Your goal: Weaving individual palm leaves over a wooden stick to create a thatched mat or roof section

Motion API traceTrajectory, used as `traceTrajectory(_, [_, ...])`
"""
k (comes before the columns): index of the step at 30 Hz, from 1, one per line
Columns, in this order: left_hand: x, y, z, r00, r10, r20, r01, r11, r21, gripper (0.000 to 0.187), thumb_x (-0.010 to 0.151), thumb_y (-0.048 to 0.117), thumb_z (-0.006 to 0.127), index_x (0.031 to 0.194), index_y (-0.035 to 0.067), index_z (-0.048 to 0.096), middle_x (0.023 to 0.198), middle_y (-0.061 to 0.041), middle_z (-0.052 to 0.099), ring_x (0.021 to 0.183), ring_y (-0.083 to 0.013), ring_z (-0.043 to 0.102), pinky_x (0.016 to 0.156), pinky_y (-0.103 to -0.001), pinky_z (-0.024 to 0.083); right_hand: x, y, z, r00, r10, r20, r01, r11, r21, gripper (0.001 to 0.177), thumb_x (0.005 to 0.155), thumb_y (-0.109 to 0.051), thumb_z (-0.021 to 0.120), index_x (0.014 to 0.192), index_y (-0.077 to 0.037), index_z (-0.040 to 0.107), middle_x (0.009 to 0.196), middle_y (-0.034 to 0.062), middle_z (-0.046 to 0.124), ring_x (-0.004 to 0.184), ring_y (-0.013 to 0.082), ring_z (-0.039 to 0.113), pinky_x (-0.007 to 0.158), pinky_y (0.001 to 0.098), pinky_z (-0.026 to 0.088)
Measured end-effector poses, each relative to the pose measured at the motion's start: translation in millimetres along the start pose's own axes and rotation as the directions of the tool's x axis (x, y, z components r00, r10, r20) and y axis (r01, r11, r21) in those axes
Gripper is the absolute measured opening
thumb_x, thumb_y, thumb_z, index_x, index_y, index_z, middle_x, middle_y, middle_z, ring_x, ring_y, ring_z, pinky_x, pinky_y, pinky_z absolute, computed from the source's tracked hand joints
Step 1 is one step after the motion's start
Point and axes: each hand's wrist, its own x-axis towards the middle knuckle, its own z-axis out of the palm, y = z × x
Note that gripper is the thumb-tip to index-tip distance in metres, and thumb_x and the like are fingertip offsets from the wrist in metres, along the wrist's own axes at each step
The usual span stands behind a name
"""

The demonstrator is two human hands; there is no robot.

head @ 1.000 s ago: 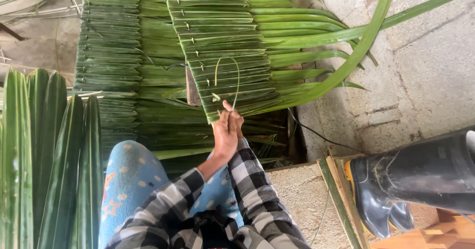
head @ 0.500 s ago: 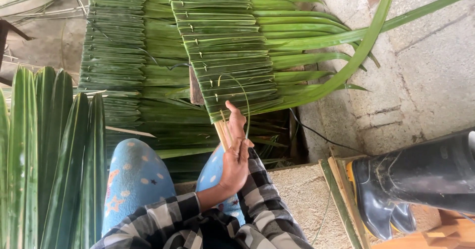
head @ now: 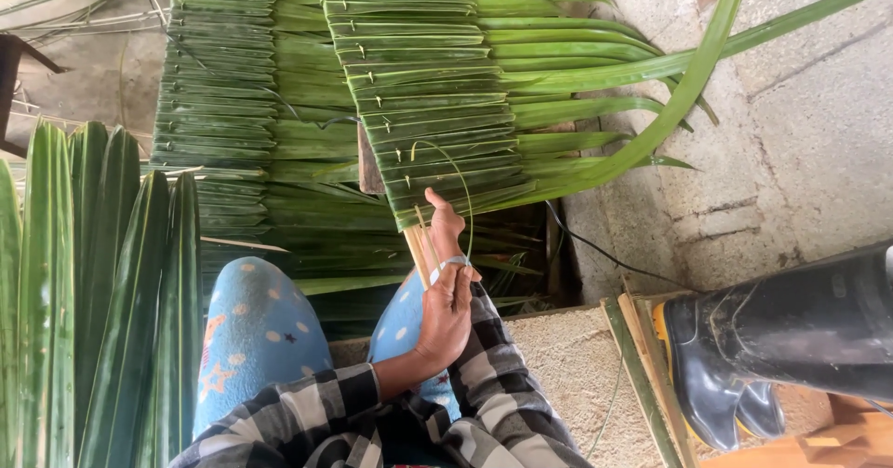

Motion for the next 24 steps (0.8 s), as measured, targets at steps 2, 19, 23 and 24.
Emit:
traceTrajectory(2, [1,1,-1,1.0,0.003,0.002,-0.003,1.0,-0.016,0.025,0.108,0.02,0.051,0.095,0.007,0.068,0.056,0.0,0.044,0.054,-0.0128,0.044,0.056,-0.031,0.045,4,2,1,1.0,-0.005,0.0,0.005,1.0,-0.004,0.102,0.056,-0.016,0.098,0.134,0.022,0.045,0.142,0.0423,0.045,0.14,0.048,0.041,0.113,0.0512,0.037])
traceTrajectory(19, [-4,-17,-96,0.981,-0.193,0.011,0.193,0.97,-0.146,0.056,0.106,0.034,0.048,0.151,0.0,0.042,0.145,-0.029,0.049,0.136,-0.0427,0.051,0.112,-0.057,0.043,-102,-71,1,0.987,0.116,0.112,-0.141,0.957,0.253,0.097,0.075,-0.032,0.089,0.15,0.007,0.042,0.155,0.037,0.031,0.148,0.0484,0.027,0.119,0.0504,0.035])
traceTrajectory(23, [11,-157,-156,0.857,-0.515,0.016,0.515,0.857,0.017,0.051,0.103,0.04,0.06,0.145,0.01,0.056,0.113,-0.019,0.069,0.087,-0.0302,0.075,0.067,-0.04,0.062,34,-11,9,0.99,0.141,-0.005,-0.131,0.933,0.334,0.116,0.062,-0.045,0.101,0.143,0.012,0.041,0.13,0.0417,0.05,0.113,0.0543,0.059,0.088,0.0778,0.049])
traceTrajectory(24, [18,-173,-164,0.788,-0.615,-0.021,0.613,0.788,-0.064,0.054,0.1,0.04,0.065,0.141,0.006,0.058,0.108,-0.023,0.07,0.081,-0.0342,0.074,0.064,-0.047,0.062,23,-17,8,0.99,0.138,-0.003,-0.126,0.914,0.386,0.107,0.063,-0.042,0.1,0.139,0.01,0.045,0.128,0.0372,0.054,0.112,0.0513,0.061,0.086,0.0777,0.051])
